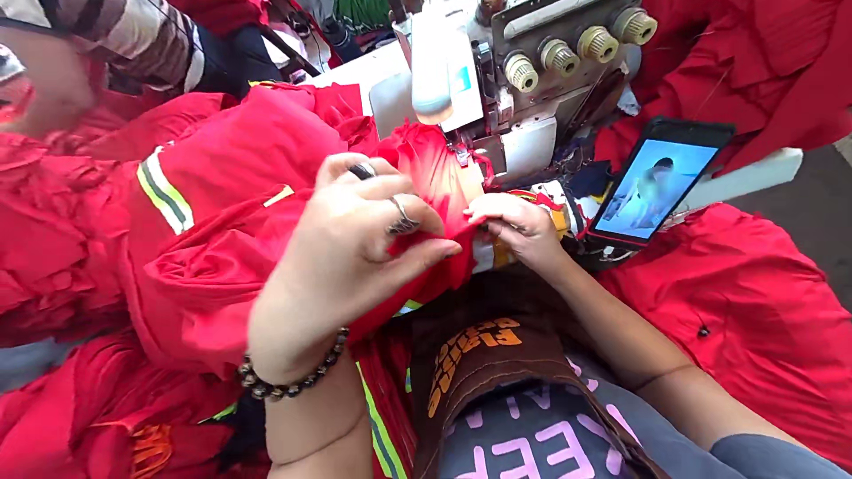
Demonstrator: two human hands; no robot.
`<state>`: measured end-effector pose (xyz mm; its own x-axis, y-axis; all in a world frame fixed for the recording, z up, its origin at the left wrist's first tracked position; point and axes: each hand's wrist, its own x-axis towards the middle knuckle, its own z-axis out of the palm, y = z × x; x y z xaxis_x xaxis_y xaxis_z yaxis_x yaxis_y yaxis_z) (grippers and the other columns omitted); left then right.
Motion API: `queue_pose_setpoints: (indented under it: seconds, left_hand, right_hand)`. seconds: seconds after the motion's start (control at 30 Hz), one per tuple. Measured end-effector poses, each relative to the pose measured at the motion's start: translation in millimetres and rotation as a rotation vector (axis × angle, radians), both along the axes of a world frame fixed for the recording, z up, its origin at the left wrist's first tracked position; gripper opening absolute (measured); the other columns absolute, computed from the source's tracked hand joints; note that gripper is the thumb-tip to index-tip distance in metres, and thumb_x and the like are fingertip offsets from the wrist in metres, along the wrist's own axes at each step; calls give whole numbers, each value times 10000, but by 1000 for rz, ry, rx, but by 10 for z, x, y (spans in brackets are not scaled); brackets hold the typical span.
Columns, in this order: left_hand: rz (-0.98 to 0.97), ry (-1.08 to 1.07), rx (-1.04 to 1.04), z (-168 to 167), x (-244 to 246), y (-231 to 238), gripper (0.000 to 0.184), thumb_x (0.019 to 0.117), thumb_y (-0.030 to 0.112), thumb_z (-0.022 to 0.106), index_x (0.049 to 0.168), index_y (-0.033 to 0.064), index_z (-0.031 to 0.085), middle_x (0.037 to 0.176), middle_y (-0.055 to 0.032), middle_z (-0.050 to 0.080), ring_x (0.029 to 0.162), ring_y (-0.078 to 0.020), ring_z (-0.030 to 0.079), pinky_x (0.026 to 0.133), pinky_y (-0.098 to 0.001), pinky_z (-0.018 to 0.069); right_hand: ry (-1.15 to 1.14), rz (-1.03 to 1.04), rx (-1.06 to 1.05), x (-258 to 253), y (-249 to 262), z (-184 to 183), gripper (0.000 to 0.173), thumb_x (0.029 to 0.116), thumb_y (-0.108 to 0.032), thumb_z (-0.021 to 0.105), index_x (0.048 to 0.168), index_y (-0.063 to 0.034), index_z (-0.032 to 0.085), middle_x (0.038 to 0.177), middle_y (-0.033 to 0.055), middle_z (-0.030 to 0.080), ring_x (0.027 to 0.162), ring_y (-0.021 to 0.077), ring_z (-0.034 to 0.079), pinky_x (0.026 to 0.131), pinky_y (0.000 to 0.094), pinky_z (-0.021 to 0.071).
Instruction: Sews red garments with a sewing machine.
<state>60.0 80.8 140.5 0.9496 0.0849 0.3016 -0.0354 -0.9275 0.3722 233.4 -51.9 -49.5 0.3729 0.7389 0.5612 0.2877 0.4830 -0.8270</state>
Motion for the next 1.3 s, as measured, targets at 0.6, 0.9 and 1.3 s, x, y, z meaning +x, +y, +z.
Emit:
queue_pose_setpoints:
  seconds: [0.6, 0.9, 1.3]
  left_hand:
    - [438, -31, 229, -1249, 307, -942, 122, 910, 155, 715, 816, 81, 736, 764, -60, 667, 785, -216, 648, 884, -441, 448]
    - [278, -12, 82, -1033, 347, -321, 197, 994, 218, 638, 1012, 76, 772, 974, -83, 740, 1008, -258, 666, 1021, -515, 416]
    - [-409, 269, 32, 169, -243, -9, 322, 999, 410, 574, 835, 149, 668, 807, 22, 647, 874, -124, 645, 1026, -442, 451]
  right_hand:
    - [253, 439, -1048, -494, -211, 611, 355, 1017, -65, 580, 1325, 112, 581, 1299, 229, 642, 1213, 174, 583, 1062, 247, 397]
    - [92, 206, -535, -550, -160, -165, 335, 1028, -136, 543, 1292, 57, 615, 1168, 148, 711, 1094, 140, 681, 994, 332, 538]
    - [-425, 281, -405, -719, 169, 481, 280, 951, -134, 677, 1152, 59, 706, 1118, 252, 713, 1076, 385, 688, 966, 543, 530]
